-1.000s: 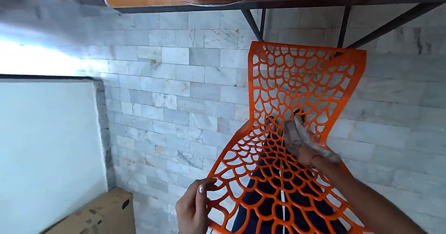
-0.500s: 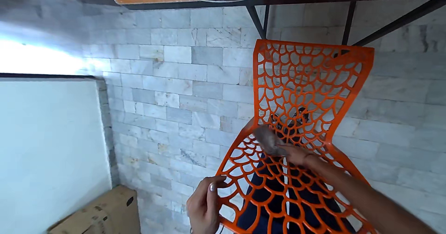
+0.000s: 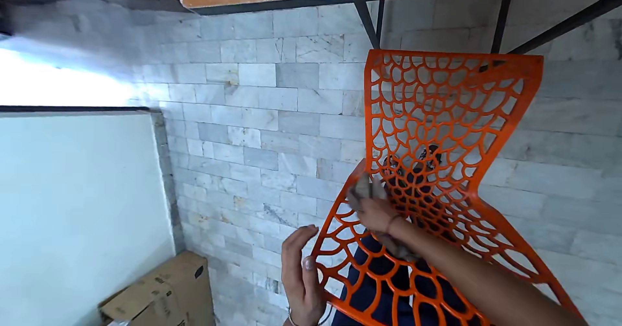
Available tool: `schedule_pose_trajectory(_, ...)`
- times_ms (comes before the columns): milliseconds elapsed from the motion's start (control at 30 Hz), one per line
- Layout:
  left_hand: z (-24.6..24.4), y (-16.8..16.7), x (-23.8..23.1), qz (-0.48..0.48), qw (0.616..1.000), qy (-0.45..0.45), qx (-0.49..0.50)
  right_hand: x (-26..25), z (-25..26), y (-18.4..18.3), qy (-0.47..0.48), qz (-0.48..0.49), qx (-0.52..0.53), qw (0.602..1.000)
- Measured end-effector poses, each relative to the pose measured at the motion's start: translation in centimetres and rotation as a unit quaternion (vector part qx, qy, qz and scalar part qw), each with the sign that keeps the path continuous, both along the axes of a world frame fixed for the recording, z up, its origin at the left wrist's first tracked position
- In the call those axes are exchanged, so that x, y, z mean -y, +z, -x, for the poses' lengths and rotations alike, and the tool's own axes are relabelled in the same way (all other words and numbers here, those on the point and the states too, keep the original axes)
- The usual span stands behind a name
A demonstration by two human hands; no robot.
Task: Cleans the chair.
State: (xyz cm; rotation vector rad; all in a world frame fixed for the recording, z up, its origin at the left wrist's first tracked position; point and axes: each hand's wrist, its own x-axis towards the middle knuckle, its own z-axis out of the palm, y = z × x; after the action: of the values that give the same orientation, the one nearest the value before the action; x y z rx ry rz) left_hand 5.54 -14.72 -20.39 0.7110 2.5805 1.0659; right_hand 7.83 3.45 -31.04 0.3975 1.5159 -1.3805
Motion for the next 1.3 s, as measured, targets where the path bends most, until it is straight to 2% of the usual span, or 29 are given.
schedule_pose_trajectory(100, -0.1, -0.1, -0.1, -0.007, 1.0, 0.026, 0.001, 1.9, 2.9, 2.9, -0.128, 0.106, -0.075, 0.983)
schedule_pose_trajectory(133, -0.1, -0.2, -0.1, -0.012, 0.999, 0.031, 0.003, 2.0, 2.7, 3.7, -0.137, 0.136, -0.092, 0.977)
schedule_pose_trajectory(200, -0.1, -0.3, -0.1, -0.022, 0.999, 0.034, 0.005, 1.5, 0.7, 4.6, -0.102, 0.133, -0.111, 0.98)
schedule_pose_trajectory(367, -0.1, -0.2, -0.3, -0.016, 1.0, 0.019, 0.013, -3.7, -9.3, 3.7, 0.016, -0.028, -0.018, 0.999)
schedule_pose_trajectory(433, -0.1, -0.1, -0.4, -0.016, 1.0, 0.012, 0.015, -6.9, -13.6, 3.2, 0.076, -0.103, 0.05, 0.991)
schedule_pose_trajectory(533, -0.2, 0.0, -0.5, -0.013, 1.0, 0.002, 0.023, -10.4, -17.6, 3.1, 0.148, -0.218, 0.145, 0.954)
schedule_pose_trajectory(633, -0.1, 0.1, -0.6, -0.011, 1.0, 0.001, 0.024, -9.9, -15.2, 3.9, 0.17, -0.231, 0.225, 0.931)
schedule_pose_trajectory(700, -0.1, 0.2, -0.6, -0.007, 1.0, 0.001, 0.022, -7.7, -11.2, 5.2, 0.139, -0.18, 0.221, 0.948)
schedule_pose_trajectory(867, -0.1, 0.1, -0.5, -0.006, 1.0, 0.006, 0.007, 0.4, -0.8, 11.7, -0.03, -0.03, 0.085, 0.995)
schedule_pose_trajectory(967, -0.1, -0.2, -0.5, -0.044, 0.998, 0.035, -0.01, 2.5, 1.3, 15.4, -0.083, 0.041, 0.021, 0.996)
schedule_pose_trajectory(1067, -0.2, -0.3, -0.5, -0.034, 0.999, 0.03, -0.019, 1.4, -2.4, 15.4, -0.053, 0.004, -0.008, 0.999)
schedule_pose_trajectory(1167, -0.3, -0.3, -0.5, -0.034, 0.999, 0.028, -0.001, -0.8, -10.5, 15.7, -0.067, -0.144, -0.048, 0.986)
schedule_pose_trajectory(1233, -0.2, -0.3, -0.5, -0.035, 0.999, 0.019, 0.003, -3.5, -15.3, 15.9, -0.043, -0.224, -0.007, 0.974)
schedule_pose_trajectory(1300, -0.1, -0.2, -0.5, -0.036, 0.999, 0.014, 0.006, -6.6, -18.4, 15.8, 0.001, -0.271, 0.103, 0.957)
